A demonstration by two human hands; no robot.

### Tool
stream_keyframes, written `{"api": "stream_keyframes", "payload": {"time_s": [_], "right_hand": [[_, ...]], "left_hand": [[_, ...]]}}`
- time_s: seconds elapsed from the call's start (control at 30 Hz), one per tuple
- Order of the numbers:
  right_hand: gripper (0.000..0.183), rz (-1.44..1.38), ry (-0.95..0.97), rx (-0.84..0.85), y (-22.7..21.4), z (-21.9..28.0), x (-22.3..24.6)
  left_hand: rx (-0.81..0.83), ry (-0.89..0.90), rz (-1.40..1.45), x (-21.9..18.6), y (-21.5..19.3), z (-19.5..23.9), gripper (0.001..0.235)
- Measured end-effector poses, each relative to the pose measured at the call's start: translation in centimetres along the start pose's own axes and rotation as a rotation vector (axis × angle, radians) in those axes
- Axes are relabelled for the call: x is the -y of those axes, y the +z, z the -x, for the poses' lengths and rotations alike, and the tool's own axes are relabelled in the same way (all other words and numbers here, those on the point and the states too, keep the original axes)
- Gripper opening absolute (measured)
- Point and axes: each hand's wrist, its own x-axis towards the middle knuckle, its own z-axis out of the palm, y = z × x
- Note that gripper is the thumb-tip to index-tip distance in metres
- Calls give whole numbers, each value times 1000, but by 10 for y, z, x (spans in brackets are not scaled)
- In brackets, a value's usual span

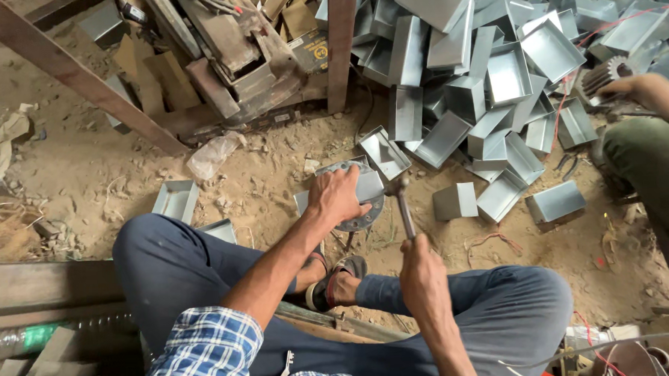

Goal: The person assembles metal boxes by hammering tabs and sides together while sitting on the ground.

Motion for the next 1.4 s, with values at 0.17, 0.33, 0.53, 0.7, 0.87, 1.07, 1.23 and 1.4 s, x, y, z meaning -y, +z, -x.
{"api": "stream_keyframes", "payload": {"time_s": [0.17, 0.33, 0.53, 0.7, 0.87, 1.07, 1.23, 1.4], "right_hand": [[14, -63, 176, -7, -30, -2, 25], [7, -254, 55, -290, -15, 4, 25], [16, 59, 71, 91, -1, -6, 3], [15, -35, 49, -131, -19, -4, 20], [11, -158, 138, -136, 10, 1, 13], [16, 93, 133, 119, 3, -11, 4], [11, -168, 78, -24, 10, -18, 10], [19, -25, 76, 176, 21, -37, -7]], "left_hand": [[-41, 27, 43, 5, 8, -2, 69], [60, -8, 36, 8, 14, -6, 75], [104, -27, 16, 0, 4, -4, 75], [-7, 9, 72, 2, 0, -1, 67], [81, -28, 81, -1, -9, 0, 67], [30, -18, 115, -3, -8, 0, 63], [60, -38, 86, 2, -1, -3, 63], [105, -32, 113, 4, 6, -7, 77]]}}
